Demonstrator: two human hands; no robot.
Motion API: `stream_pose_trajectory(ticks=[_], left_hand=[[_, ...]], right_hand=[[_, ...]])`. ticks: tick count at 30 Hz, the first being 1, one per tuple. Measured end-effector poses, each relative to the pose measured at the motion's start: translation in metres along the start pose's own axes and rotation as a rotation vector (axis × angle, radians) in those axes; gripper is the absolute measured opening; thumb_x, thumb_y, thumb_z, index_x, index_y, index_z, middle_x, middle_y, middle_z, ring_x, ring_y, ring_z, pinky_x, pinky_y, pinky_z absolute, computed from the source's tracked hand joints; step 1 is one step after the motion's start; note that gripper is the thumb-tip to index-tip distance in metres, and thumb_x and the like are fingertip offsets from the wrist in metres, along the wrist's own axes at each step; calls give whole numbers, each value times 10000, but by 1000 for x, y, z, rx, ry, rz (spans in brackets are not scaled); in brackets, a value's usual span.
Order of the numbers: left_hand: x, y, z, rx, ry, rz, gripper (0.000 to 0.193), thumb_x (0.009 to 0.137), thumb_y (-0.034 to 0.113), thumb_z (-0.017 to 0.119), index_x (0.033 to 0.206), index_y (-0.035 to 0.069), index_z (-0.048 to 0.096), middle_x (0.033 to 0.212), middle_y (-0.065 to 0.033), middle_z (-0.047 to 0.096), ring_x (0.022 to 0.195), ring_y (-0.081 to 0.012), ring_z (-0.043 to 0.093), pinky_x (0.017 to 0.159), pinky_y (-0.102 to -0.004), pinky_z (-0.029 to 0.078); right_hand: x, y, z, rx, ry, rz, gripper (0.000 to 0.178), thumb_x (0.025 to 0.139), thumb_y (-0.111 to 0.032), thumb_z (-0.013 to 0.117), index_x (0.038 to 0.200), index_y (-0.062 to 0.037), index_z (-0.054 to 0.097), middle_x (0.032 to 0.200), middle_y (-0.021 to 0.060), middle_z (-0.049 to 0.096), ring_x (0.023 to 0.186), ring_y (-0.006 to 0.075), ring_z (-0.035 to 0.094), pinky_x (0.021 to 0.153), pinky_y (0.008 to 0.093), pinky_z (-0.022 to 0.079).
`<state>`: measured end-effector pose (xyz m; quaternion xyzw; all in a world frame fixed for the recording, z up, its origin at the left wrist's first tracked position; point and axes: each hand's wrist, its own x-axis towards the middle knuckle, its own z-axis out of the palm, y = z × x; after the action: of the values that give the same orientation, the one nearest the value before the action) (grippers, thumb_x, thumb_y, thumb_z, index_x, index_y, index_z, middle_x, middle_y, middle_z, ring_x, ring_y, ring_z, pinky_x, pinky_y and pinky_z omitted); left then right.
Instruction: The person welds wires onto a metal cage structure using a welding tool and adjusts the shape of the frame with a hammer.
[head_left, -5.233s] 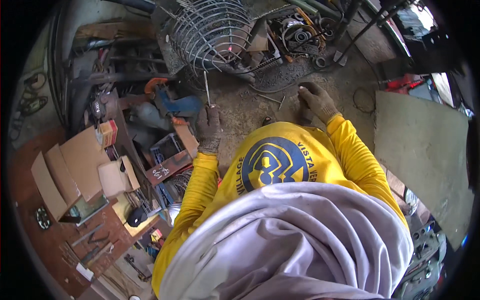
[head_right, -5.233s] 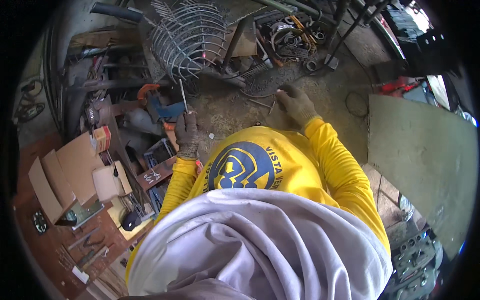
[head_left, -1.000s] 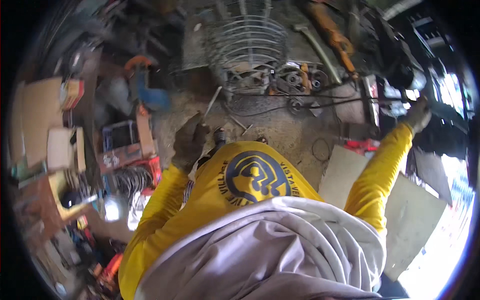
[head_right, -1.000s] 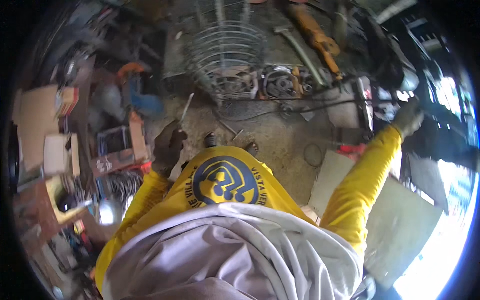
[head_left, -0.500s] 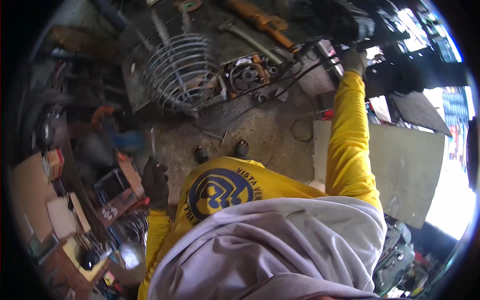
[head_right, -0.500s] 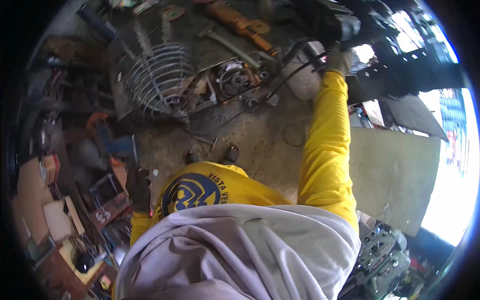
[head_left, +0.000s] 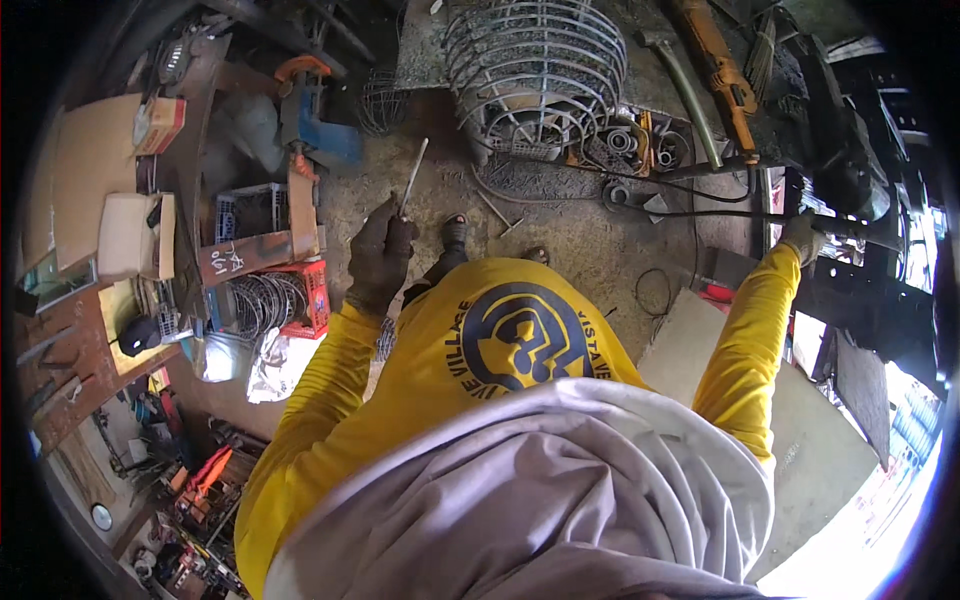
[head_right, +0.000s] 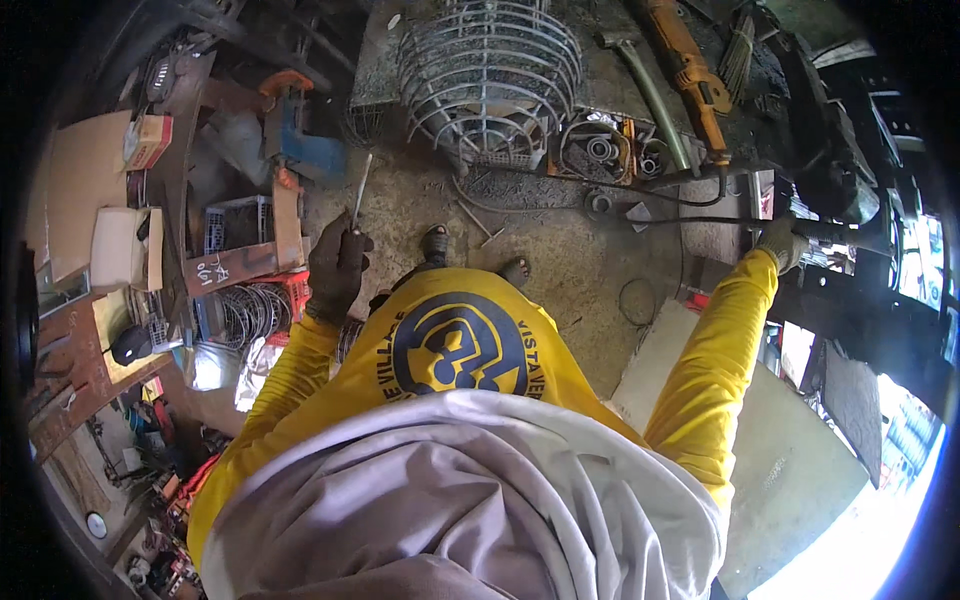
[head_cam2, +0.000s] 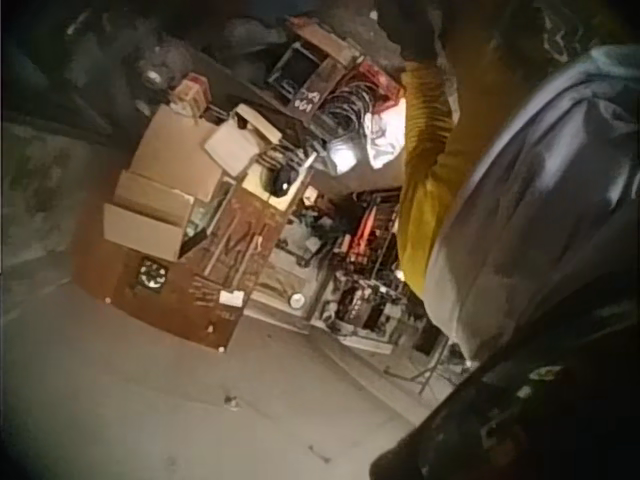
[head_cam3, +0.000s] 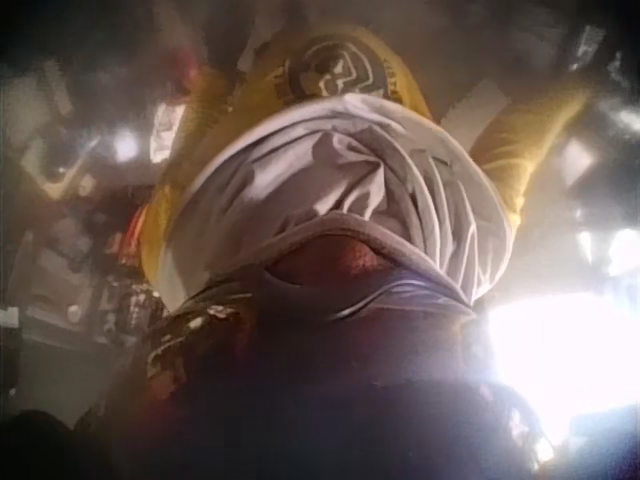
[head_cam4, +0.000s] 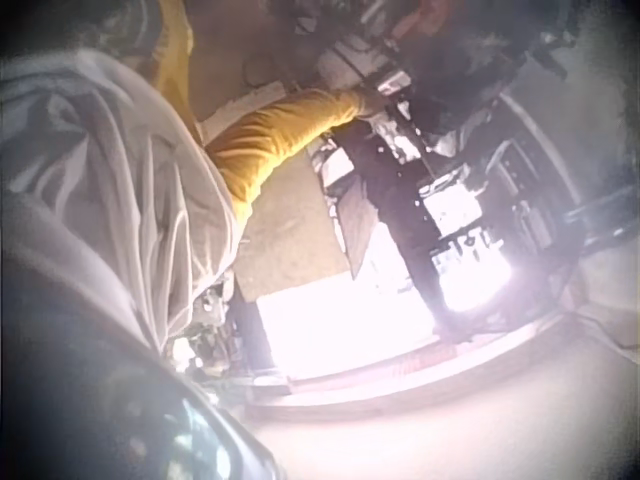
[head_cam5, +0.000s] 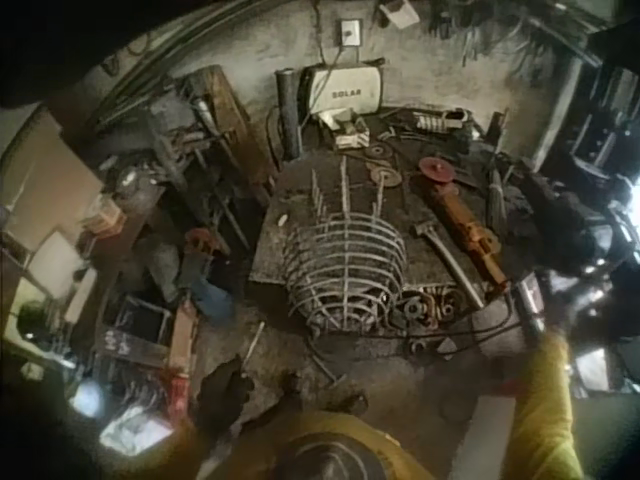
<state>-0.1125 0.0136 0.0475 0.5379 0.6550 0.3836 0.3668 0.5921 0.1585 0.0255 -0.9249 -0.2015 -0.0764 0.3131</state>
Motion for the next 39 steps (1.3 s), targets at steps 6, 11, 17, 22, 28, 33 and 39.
stream_pose_trajectory(ticks=[6, 11, 17, 22, 28, 33, 39], left_hand=[[28, 1, 1, -141, 27, 67, 375, 1017, 128, 580, 1376, 23, 553, 899, -40, 631, 696, -81, 581, 617, -262, 510], [66, -4, -6, -57, -5, 167, 365, 1028, 150, 572, 1371, 28, 558, 910, -32, 634, 686, -83, 578, 615, -268, 510], [161, 46, -2, -430, -130, 71, 245, 1023, 204, 606, 1186, 21, 609, 888, -86, 691, 710, -108, 629, 641, -261, 519], [252, 59, -14, -410, -305, 251, 261, 1024, 235, 616, 1187, 32, 613, 953, -58, 690, 799, -116, 663, 695, -252, 537], [326, 85, 14, -322, -445, 583, 250, 1010, 244, 633, 1147, 37, 663, 979, -36, 711, 877, -117, 649, 796, -273, 513], [368, 94, 52, -206, -493, 624, 215, 998, 240, 644, 1082, 47, 689, 940, -32, 722, 846, -113, 648, 787, -270, 509], [364, 84, 83, -225, -526, 613, 240, 991, 268, 638, 1037, 35, 675, 895, -59, 714, 776, -140, 664, 705, -300, 515]], right_hand=[[10, 28, 9, -12, -50, 13, 636, 872, -499, 655, 1233, 25, 641, 1239, 261, 667, 1175, 412, 633, 990, 472, 491], [-62, 16, -14, 219, -84, -3, 624, 919, -465, 645, 1238, 70, 612, 1216, 256, 668, 1145, 393, 636, 953, 423, 501], [-310, -12, -34, 797, -386, 16, 446, 993, -337, 626, 1264, 14, 579, 1030, 146, 673, 951, 230, 649, 837, 358, 529], [-463, -75, -37, 732, -603, -65, 454, 1007, -292, 584, 1346, 7, 545, 1123, 147, 693, 987, 217, 655, 894, 346, 521], [-532, -173, -73, 699, -665, 46, 533, 999, -344, 590, 1408, -11, 506, 1225, 166, 683, 1065, 219, 661, 925, 339, 519], [-552, -195, -69, 736, -698, 202, 655, 964, -496, 612, 1400, -16, 519, 1225, 195, 677, 1133, 289, 656, 972, 368, 500], [-562, -213, -53, 732, -722, 213, 686, 925, -510, 654, 1388, -17, 537, 1259, 217, 661, 1212, 323, 623, 1025, 387, 470]])
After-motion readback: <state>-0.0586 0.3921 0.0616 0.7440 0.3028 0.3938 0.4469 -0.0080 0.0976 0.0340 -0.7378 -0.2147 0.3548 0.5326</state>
